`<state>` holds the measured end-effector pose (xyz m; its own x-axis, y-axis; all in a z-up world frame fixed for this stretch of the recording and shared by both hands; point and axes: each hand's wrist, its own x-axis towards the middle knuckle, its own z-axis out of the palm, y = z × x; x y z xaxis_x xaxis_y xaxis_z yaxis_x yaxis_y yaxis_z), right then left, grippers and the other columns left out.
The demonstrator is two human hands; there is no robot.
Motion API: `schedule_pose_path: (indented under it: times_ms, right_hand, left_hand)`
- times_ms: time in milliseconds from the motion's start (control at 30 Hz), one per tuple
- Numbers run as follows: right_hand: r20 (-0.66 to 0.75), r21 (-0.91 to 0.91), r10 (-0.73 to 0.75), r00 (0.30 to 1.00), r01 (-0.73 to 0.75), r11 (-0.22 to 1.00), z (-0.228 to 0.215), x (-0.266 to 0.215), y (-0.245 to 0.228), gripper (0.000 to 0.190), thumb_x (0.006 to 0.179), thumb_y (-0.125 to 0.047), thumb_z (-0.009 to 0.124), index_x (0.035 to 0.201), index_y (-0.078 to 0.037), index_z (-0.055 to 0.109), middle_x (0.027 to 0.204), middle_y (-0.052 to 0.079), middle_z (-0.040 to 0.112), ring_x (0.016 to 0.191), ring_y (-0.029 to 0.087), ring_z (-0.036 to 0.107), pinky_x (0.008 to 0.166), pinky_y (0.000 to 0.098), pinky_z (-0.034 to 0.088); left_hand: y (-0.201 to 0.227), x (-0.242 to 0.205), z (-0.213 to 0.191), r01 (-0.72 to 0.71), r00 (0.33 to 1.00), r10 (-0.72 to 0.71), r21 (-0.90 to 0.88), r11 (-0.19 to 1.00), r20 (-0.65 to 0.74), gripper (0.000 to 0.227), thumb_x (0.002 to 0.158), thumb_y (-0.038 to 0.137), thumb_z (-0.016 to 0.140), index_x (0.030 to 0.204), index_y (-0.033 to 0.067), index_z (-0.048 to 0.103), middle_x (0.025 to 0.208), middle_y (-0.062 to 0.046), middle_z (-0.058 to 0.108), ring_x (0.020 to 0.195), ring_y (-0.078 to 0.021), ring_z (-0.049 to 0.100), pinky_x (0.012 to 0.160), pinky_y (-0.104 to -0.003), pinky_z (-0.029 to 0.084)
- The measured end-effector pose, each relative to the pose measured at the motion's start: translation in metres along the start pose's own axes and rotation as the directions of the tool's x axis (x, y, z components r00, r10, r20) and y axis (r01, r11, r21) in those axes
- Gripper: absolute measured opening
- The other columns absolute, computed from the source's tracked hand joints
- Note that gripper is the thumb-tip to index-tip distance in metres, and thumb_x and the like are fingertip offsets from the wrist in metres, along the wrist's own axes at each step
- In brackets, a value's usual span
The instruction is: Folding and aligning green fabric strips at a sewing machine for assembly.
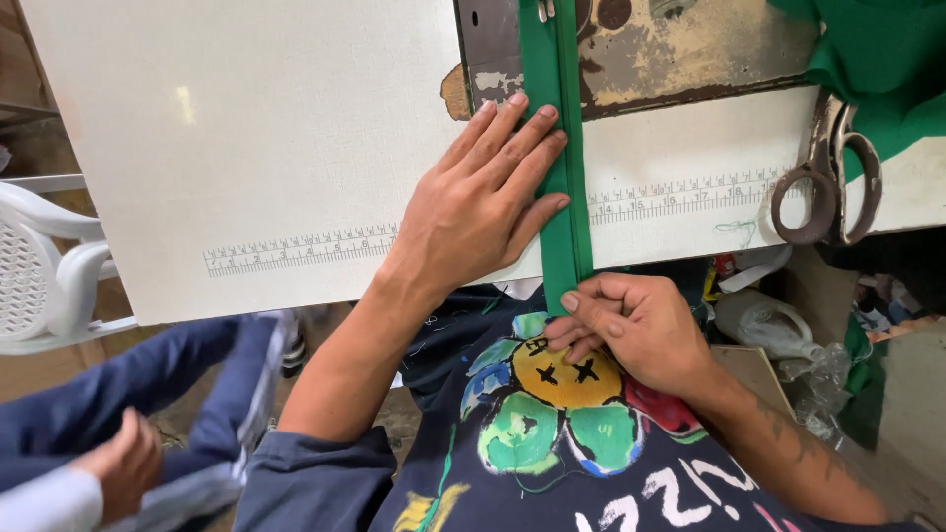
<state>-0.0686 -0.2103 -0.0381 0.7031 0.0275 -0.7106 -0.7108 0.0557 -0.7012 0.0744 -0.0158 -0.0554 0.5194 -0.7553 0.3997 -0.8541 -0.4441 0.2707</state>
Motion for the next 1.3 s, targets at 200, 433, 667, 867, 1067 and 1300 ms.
schedule_pose_path:
  times_ms: [200, 433, 667, 867, 1067, 1300]
  right_hand:
    - [0.031, 0.012, 0.002, 1.0, -0.002, 1.0, -0.005, -0.006, -0.019, 0.03, 0.1, -0.015, 0.071, 0.092, 0.013, 0.079, 0.083, 0.028, 0.089, 0.067, 0.035, 0.087, 0.057, 0.0402, 0.073]
    - [0.284, -0.835, -0.852, 0.439, 0.55, 0.005, -0.046, 0.034, -0.054, 0.04, 0.109, -0.037, 0.083, 0.13, -0.004, 0.075, 0.109, 0.007, 0.067, 0.093, 0.019, 0.061, 0.075, 0.0334, 0.048]
    - [0.623, -0.724, -0.686, 0.375, 0.609, -0.324, -0.063, 0.09, -0.062, 0.092, 0.115, -0.061, 0.082, 0.176, -0.011, 0.035, 0.181, 0.007, 0.035, 0.17, 0.03, 0.027, 0.141, 0.062, 0.012]
    - [0.619, -0.709, -0.717, 0.32, 0.62, -0.336, -0.058, 0.084, -0.067, 0.078, 0.112, -0.052, 0.087, 0.167, -0.005, 0.058, 0.173, 0.013, 0.05, 0.164, 0.037, 0.037, 0.137, 0.0646, 0.019]
    - [0.635, -0.718, -0.685, 0.357, 0.599, -0.354, -0.058, 0.081, -0.065, 0.082, 0.116, -0.06, 0.083, 0.173, -0.011, 0.048, 0.179, 0.006, 0.034, 0.168, 0.033, 0.026, 0.138, 0.0715, 0.015]
    - [0.628, -0.727, -0.693, 0.355, 0.586, -0.358, -0.059, 0.086, -0.077, 0.075, 0.116, -0.053, 0.091, 0.168, -0.013, 0.055, 0.174, 0.006, 0.049, 0.165, 0.04, 0.032, 0.131, 0.0783, 0.011]
  left_hand:
    - [0.003, 0.0, 0.0, -0.016, 1.0, 0.015, 0.108, 0.994, 0.015, 0.047, 0.12, 0.037, 0.071, 0.148, -0.001, 0.074, 0.161, -0.019, 0.058, 0.153, -0.0398, 0.051, 0.131, -0.052, 0.042]
    - [0.005, 0.0, -0.002, -0.021, 0.999, 0.014, 0.151, 0.988, 0.05, 0.046, 0.122, 0.04, 0.071, 0.146, 0.0021, 0.074, 0.164, -0.02, 0.058, 0.156, -0.0458, 0.041, 0.132, -0.06, 0.033]
    - [-0.017, 0.025, -0.034, 0.165, 0.956, -0.066, -0.337, 0.927, 0.286, 0.036, 0.11, 0.026, 0.062, 0.138, 0.0038, 0.068, 0.149, -0.017, 0.071, 0.156, -0.0417, 0.042, 0.134, -0.066, 0.015]
    - [-0.06, 0.042, -0.026, -0.054, 0.997, 0.059, -0.121, 0.991, 0.039, 0.024, 0.118, 0.017, 0.072, 0.127, -0.0049, 0.068, 0.154, -0.031, 0.064, 0.151, -0.0477, 0.05, 0.132, -0.057, 0.032]
    - [-0.07, 0.04, -0.017, -0.149, 0.989, 0.146, 0.095, 0.984, 0.031, 0.042, 0.121, 0.038, 0.077, 0.135, -0.0013, 0.072, 0.152, -0.026, 0.072, 0.15, -0.0454, 0.052, 0.131, -0.057, 0.033]
    - [-0.08, 0.046, -0.017, -0.089, 0.996, 0.088, 0.134, 0.987, 0.008, 0.044, 0.119, 0.044, 0.077, 0.138, 0.0044, 0.074, 0.155, -0.02, 0.073, 0.15, -0.046, 0.047, 0.124, -0.062, 0.035]
